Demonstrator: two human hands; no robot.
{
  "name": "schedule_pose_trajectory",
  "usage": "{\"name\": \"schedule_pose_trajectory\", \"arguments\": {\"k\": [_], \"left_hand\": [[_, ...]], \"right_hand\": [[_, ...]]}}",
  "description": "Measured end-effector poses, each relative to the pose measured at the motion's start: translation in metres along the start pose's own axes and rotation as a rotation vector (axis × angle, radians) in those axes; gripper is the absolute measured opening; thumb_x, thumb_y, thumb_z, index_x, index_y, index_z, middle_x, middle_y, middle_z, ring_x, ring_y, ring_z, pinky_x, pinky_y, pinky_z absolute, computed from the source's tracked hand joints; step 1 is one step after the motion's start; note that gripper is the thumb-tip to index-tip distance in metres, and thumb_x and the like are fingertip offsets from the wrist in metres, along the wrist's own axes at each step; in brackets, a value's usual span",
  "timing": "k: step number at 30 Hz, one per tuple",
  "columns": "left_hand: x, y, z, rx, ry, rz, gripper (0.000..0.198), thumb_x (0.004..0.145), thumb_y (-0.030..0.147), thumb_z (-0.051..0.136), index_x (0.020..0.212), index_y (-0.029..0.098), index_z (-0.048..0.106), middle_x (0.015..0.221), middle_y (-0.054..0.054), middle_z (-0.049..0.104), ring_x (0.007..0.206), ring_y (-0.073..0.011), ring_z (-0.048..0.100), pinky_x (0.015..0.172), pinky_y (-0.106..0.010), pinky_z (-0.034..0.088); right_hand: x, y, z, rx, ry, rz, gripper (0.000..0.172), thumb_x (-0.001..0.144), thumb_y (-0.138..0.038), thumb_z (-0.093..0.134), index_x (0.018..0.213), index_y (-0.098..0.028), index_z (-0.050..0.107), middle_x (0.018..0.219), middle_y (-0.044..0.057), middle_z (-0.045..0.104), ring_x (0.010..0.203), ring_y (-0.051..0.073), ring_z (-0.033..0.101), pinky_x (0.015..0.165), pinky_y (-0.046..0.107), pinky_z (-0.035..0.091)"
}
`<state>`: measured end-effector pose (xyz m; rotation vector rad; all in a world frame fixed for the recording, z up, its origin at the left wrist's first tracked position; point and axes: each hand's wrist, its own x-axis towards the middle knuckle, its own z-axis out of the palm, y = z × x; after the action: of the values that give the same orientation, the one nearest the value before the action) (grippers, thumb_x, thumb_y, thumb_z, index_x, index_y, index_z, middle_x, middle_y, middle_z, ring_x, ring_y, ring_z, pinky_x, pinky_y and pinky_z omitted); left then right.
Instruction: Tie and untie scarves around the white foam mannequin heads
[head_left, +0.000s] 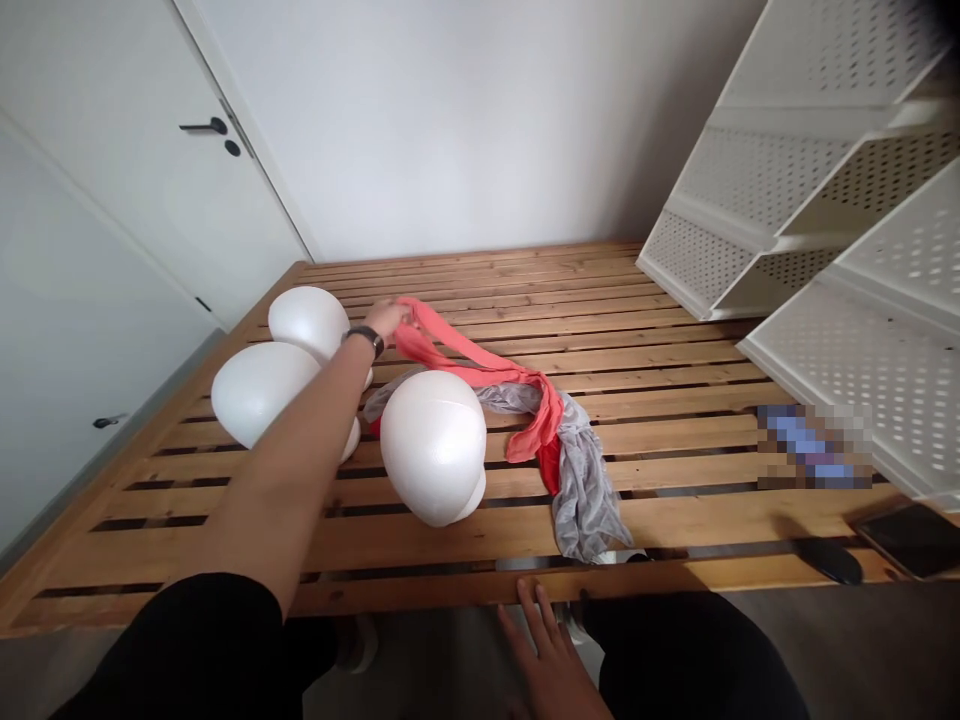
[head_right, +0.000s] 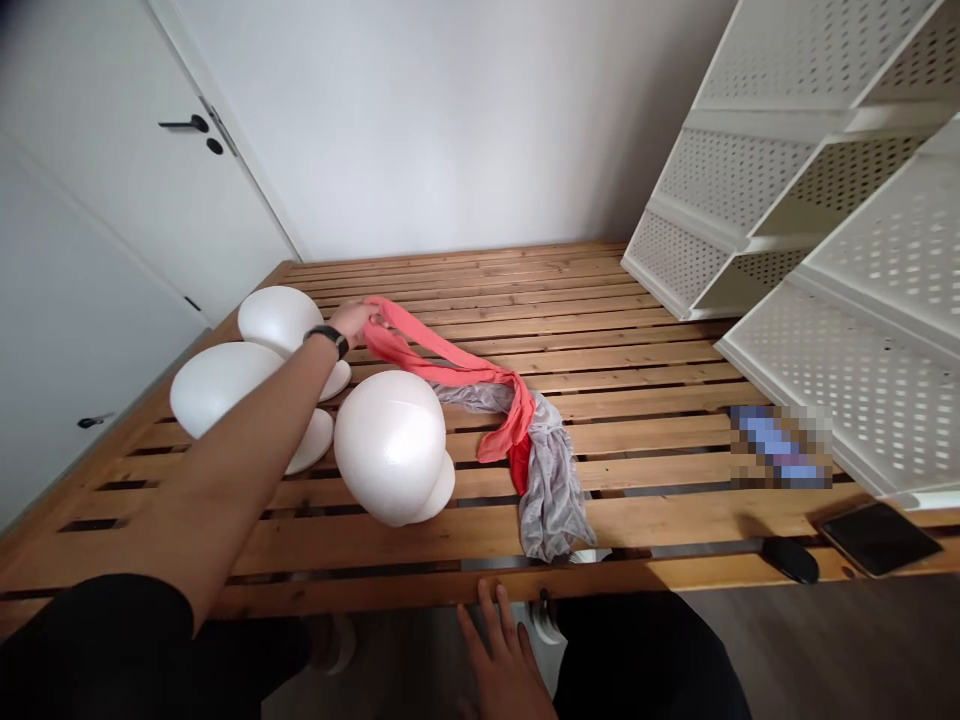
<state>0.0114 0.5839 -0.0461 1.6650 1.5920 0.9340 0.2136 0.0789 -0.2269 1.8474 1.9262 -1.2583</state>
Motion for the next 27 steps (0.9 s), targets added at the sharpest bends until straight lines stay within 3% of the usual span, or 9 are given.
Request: {"name": "schedule_pose_trajectory", "arguments": {"k": [4, 8, 10, 13, 17, 20, 22, 25, 27], "left_hand": [[-0.017, 0.123, -0.005, -0.208, -0.217, 0.24, 0.012, 0.094, 0.021, 0.06, 0.095, 0.009, 0.059, 0.075, -0.002, 0.058, 0.078, -0.0159, 0.069, 0.078, -0.036, 0.058], [-0.09, 0.261, -0.02, -0.2, -0.271, 0.501, 0.014, 0.098, 0.019, 0.052, 0.091, 0.007, 0.05, 0.091, -0.003, 0.057, 0.09, -0.0191, 0.072, 0.076, -0.036, 0.056], [-0.137, 0.317, -0.032, -0.134, -0.372, 0.63, 0.023, 0.101, 0.022, 0.035, 0.087, 0.008, 0.047, 0.093, -0.004, 0.056, 0.095, -0.0219, 0.073, 0.073, -0.034, 0.053], [-0.198, 0.376, -0.052, -0.058, -0.516, 0.798, 0.023, 0.096, 0.026, 0.033, 0.079, 0.014, 0.041, 0.085, 0.001, 0.053, 0.094, -0.0224, 0.073, 0.068, -0.029, 0.048], [-0.23, 0.426, -0.075, -0.005, -0.567, 0.917, 0.025, 0.09, 0.03, 0.025, 0.067, 0.02, 0.027, 0.073, 0.009, 0.045, 0.088, -0.0164, 0.072, 0.065, -0.03, 0.045], [-0.222, 0.457, -0.088, -0.013, -0.586, 0.978, 0.018, 0.08, 0.028, 0.008, 0.063, 0.021, 0.008, 0.067, 0.011, 0.041, 0.082, -0.0128, 0.071, 0.063, -0.03, 0.043], [-0.214, 0.475, -0.098, 0.049, -0.584, 0.991, 0.009, 0.071, 0.025, -0.001, 0.064, 0.02, 0.001, 0.066, 0.011, 0.042, 0.086, -0.0156, 0.07, 0.06, -0.03, 0.042], [-0.219, 0.49, -0.119, 0.254, -0.487, 0.928, 0.014, 0.061, 0.022, -0.006, 0.056, 0.015, 0.004, 0.068, 0.009, 0.048, 0.1, -0.0229, 0.066, 0.055, -0.026, 0.036], [-0.24, 0.491, -0.136, 0.322, -0.453, 0.915, 0.028, 0.062, 0.023, -0.004, 0.048, 0.007, 0.016, 0.072, 0.006, 0.056, 0.102, -0.0267, 0.064, 0.053, -0.025, 0.033]], "right_hand": [[-0.019, -0.015, -0.012, -0.028, 0.07, -0.003, 0.091, 0.072, -0.043, 0.065, 0.158, -0.048, 0.035, 0.166, -0.009, -0.005, 0.153, 0.025, -0.012, 0.129, 0.054, 0.012], [-0.053, -0.013, -0.045, 0.096, 0.469, -0.113, 0.067, 0.09, -0.041, 0.053, 0.156, -0.029, 0.046, 0.171, 0.005, 0.015, 0.159, 0.029, 0.009, 0.129, 0.055, 0.018], [-0.085, -0.009, -0.082, 0.211, 0.774, -0.199, 0.058, 0.099, -0.044, 0.045, 0.153, -0.023, 0.048, 0.167, 0.012, 0.031, 0.157, 0.029, 0.027, 0.126, 0.052, 0.031], [-0.147, -0.015, -0.161, 0.26, 1.206, -0.331, 0.056, 0.099, -0.05, 0.054, 0.149, -0.025, 0.049, 0.153, 0.013, 0.051, 0.146, 0.029, 0.047, 0.123, 0.054, 0.038], [-0.208, -0.048, -0.273, 0.199, 1.573, -0.468, 0.092, 0.09, -0.061, 0.068, 0.161, -0.021, 0.025, 0.163, 0.018, 0.036, 0.151, 0.034, 0.038, 0.12, 0.061, 0.037], [-0.223, -0.08, -0.335, 0.159, 1.53, -0.628, 0.097, 0.093, -0.066, 0.062, 0.162, -0.015, 0.018, 0.165, 0.022, 0.027, 0.15, 0.03, 0.037, 0.117, 0.053, 0.041], [-0.225, -0.098, -0.359, 0.229, 1.44, -0.754, 0.087, 0.095, -0.067, 0.056, 0.155, -0.009, 0.033, 0.156, 0.023, 0.042, 0.14, 0.029, 0.05, 0.111, 0.051, 0.047], [-0.227, -0.116, -0.365, 0.409, 1.246, -0.879, 0.076, 0.096, -0.067, 0.054, 0.136, -0.003, 0.054, 0.12, 0.014, 0.068, 0.113, 0.024, 0.067, 0.093, 0.044, 0.057], [-0.23, -0.123, -0.354, 0.53, 1.049, -0.929, 0.072, 0.095, -0.066, 0.057, 0.129, -0.002, 0.059, 0.096, 0.006, 0.069, 0.093, 0.018, 0.071, 0.082, 0.036, 0.058]]}}
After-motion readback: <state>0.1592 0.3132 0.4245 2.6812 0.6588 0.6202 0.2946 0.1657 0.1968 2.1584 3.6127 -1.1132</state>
